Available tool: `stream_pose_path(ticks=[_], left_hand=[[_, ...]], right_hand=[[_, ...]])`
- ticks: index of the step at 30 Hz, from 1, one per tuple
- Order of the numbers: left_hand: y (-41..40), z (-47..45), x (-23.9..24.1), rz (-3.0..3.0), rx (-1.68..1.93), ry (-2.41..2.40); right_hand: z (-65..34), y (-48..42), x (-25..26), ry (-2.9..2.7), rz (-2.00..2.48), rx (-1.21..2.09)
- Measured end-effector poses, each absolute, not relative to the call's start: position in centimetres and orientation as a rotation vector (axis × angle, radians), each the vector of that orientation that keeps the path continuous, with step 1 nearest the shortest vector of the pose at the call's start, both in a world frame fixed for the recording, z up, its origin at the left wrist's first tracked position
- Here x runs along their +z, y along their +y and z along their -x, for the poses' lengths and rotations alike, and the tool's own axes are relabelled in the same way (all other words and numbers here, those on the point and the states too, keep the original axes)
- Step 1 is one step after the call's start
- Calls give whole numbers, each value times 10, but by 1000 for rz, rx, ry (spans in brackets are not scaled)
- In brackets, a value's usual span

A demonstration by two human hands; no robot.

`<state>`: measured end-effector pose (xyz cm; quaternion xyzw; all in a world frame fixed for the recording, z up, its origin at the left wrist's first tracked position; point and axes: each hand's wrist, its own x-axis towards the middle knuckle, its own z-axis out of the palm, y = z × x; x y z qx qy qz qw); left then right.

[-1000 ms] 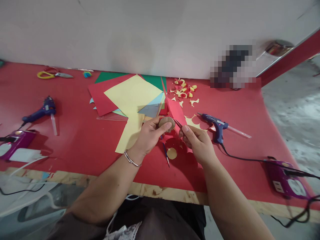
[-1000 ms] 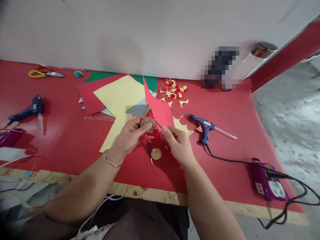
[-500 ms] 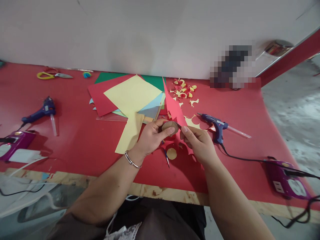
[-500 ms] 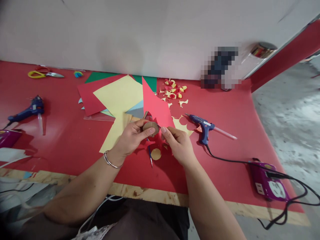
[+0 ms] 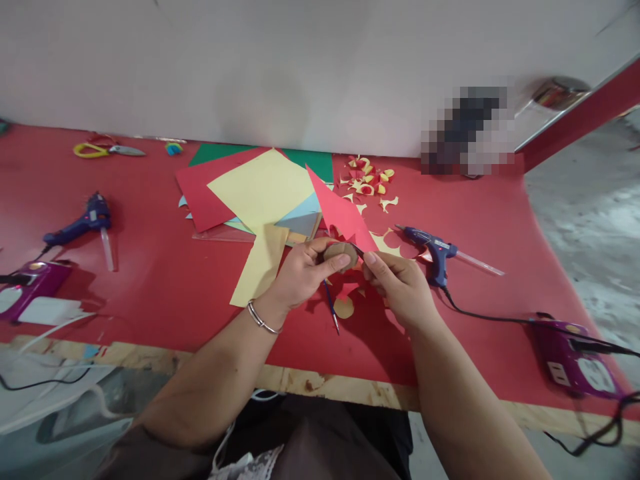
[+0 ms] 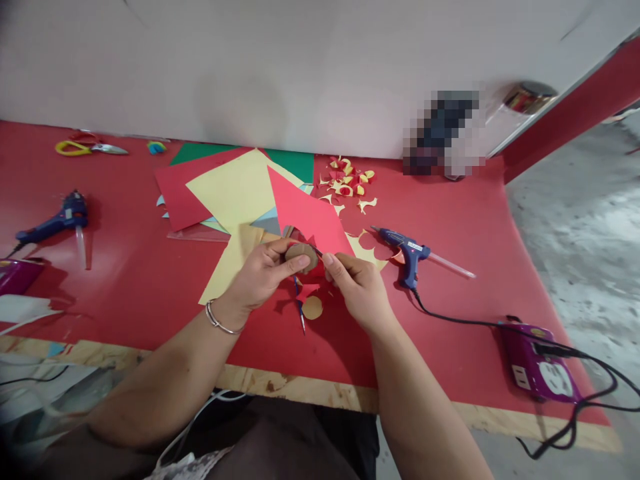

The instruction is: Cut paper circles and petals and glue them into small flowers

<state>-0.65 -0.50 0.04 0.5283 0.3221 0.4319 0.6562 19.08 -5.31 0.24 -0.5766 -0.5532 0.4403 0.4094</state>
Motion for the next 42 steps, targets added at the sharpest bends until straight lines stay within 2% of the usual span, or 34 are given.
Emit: stream_pose_path(ticks=[33,42], left_hand=[[11,34,15,-1410,682,649],[2,16,3,-1104,946,681]], right_hand=[[-194,-54,6,-1551,1487,1151],[-191,-52,0,-1346,1456,1066]])
